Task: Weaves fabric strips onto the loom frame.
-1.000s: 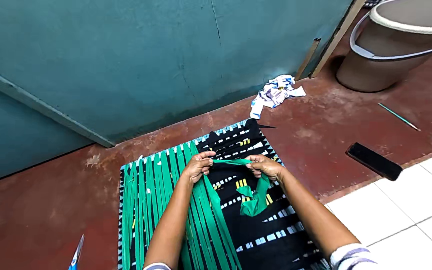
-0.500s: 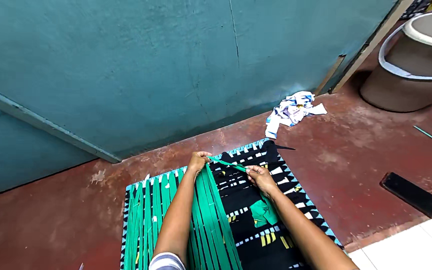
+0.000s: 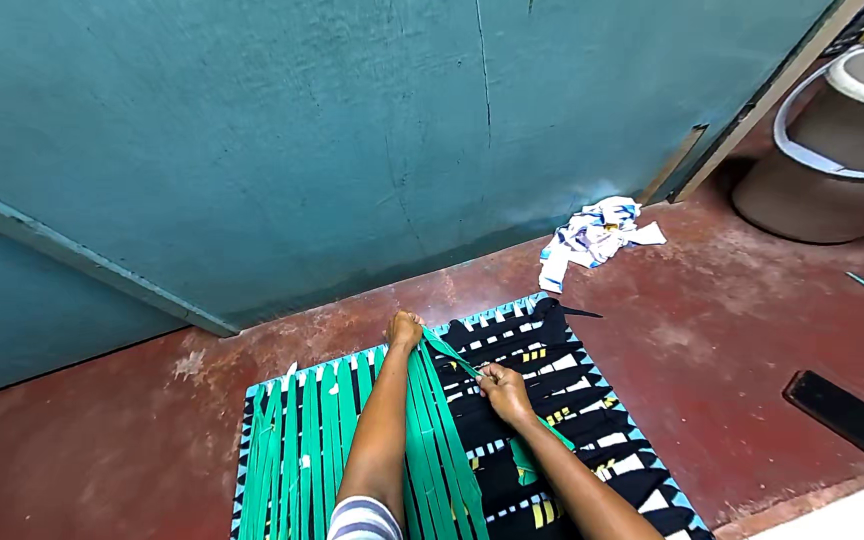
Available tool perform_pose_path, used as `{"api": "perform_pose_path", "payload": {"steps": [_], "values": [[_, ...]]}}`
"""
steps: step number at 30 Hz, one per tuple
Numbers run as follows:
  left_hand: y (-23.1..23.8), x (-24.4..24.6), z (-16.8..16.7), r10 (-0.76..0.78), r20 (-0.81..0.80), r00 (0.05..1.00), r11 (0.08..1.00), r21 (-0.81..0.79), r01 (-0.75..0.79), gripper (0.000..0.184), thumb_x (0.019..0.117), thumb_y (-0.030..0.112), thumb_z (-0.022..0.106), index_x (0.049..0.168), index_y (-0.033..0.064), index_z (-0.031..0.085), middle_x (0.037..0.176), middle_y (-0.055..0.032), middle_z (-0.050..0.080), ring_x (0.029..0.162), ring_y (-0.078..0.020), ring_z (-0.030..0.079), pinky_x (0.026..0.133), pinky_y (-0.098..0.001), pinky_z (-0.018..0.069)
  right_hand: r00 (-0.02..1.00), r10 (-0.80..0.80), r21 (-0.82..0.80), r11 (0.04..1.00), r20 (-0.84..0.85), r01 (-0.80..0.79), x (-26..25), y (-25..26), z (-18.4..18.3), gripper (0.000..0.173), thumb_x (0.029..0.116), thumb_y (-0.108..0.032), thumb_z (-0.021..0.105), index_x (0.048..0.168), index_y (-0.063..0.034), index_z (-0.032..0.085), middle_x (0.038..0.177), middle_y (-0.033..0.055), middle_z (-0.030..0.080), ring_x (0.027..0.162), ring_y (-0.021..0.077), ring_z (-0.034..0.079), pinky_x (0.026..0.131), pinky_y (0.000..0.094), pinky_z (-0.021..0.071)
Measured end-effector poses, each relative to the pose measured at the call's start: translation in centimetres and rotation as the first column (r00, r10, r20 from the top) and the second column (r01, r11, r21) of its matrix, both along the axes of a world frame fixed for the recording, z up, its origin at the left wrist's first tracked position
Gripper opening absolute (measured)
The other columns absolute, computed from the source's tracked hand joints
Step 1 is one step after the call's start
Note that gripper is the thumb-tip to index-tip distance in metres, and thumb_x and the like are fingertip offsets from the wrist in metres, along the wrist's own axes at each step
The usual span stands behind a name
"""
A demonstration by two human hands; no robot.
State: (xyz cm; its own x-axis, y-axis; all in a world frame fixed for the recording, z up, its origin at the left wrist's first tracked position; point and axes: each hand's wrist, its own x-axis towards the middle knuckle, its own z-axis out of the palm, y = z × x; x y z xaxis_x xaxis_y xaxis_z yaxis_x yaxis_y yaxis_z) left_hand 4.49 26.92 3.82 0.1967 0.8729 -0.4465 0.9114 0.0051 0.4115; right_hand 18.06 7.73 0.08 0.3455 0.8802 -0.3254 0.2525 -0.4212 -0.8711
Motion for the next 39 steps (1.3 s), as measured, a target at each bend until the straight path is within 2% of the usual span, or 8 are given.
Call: {"api": "perform_pose_path", "payload": {"steps": [8,14,19,24,27,29,33,39], "values": [[1.3,-0.6,-1.3,0.044,0.141,0.989,0.996,-0.084,-0.033,0.027,0.0925,0.004,0.063,0.118,0.0079,0.071,0.124,-0.0167,0.068,0.119,-0.0327,0.062,0.098,-0.0573,0.0472,0.926,0.373,-0.152,0.921,0.067,-0.36,0.3,-0.9,-0.9,0.028,0.1058,-0.018,0.052,0.099,0.0028,0.069,0.087,0.0175,0.066,0.086,0.0304,0.064,0.085,0.0506,0.0491],[1.4,-0.9,-1.7,0.001,0.213,0.977,0.996,-0.086,0.017,0.019,0.0924,0.002,0.064,0.107,0.0058,0.075,0.115,-0.0159,0.07,0.112,-0.0308,0.064,0.096,-0.0543,0.0483,0.919,0.362,-0.103,0.919,-0.158,-0.38,0.7,-1.6,-0.4,0.025,0.1051,-0.01,0.052,0.084,-0.0018,0.062,0.066,-0.0011,0.052,0.062,0.0084,0.049,0.067,0.0289,0.0433],[1.8,-1.0,-1.1,0.045,0.238,0.97,0.977,-0.211,0.007,0.02,0.0934,0.002,0.066,0.113,-0.0013,0.071,0.115,-0.0165,0.07,0.106,-0.0239,0.064,0.097,-0.0437,0.049,0.937,0.325,-0.1,0.936,-0.127,-0.338,0.4,-1.8,-1.2,0.026,0.1043,-0.012,0.053,0.081,-0.002,0.061,0.065,0.0008,0.052,0.063,0.0104,0.05,0.067,0.0313,0.0437],[2.2,-0.5,-1.7,0.031,0.07,0.997,0.984,-0.179,-0.018,0.028,0.094,0.017,0.068,0.11,-0.0054,0.068,0.118,-0.0253,0.066,0.112,-0.0361,0.063,0.096,-0.0571,0.048,0.851,0.431,-0.062,0.899,0.3,-0.434,-1.3,-3.2,-1.0,0.03,0.1035,-0.016,0.052,0.094,0.007,0.069,0.094,0.0236,0.07,0.094,0.0385,0.069,0.087,0.0557,0.0514],[2.1,-0.4,-1.9,-0.008,0.027,1.0,0.988,-0.154,0.012,0.028,0.0948,0.02,0.066,0.109,-0.0033,0.07,0.12,-0.0246,0.066,0.116,-0.0382,0.061,0.095,-0.0617,0.0461,0.743,0.256,0.181,0.874,0.618,-0.451,-2.5,-4.3,-1.8,0.018,0.0905,-0.008,0.063,0.081,0.0054,0.071,0.091,0.0219,0.067,0.084,0.0371,0.071,0.068,0.05,0.0584],[2.0,-0.5,-2.2,-0.003,0.048,0.999,0.99,-0.14,0.01,0.026,0.0949,0.02,0.066,0.108,-0.0021,0.07,0.117,-0.0236,0.067,0.114,-0.0375,0.062,0.094,-0.0613,0.0466,0.67,0.136,0.293,0.823,0.729,-0.486,-2.5,-4.1,-2.2,0.011,0.0824,-0.005,0.067,0.075,0.002,0.071,0.103,0.02,0.07,0.093,0.0364,0.071,0.071,0.0474,0.0596],[1.6,-0.7,-1.9,-0.048,0.096,0.994,0.996,-0.067,0.055,0.023,0.0978,0.017,0.062,0.111,0.0007,0.071,0.119,-0.0216,0.067,0.116,-0.0361,0.062,0.097,-0.0591,0.0465,0.59,0.155,0.317,0.721,0.792,-0.616,-2.4,-3.5,-2.0,0.009,0.0831,-0.004,0.069,0.075,-0.0007,0.07,0.149,0.0118,0.058,0.139,0.0384,0.053,0.095,0.0619,0.0501],[-2.3,-2.3,-2.0,-0.091,0.328,0.94,0.902,0.428,-0.063,0.024,0.0966,0.004,0.055,0.111,-0.0014,0.075,0.113,-0.0201,0.072,0.112,-0.0351,0.066,0.101,-0.0526,0.0475,0.62,0.478,0.147,0.706,0.622,-0.693,-1.2,-2.3,-0.7,0.021,0.0956,-0.007,0.058,0.092,0.0021,0.076,0.157,0.0111,0.05,0.151,0.0366,0.035,0.112,0.0627,0.0359]]}}
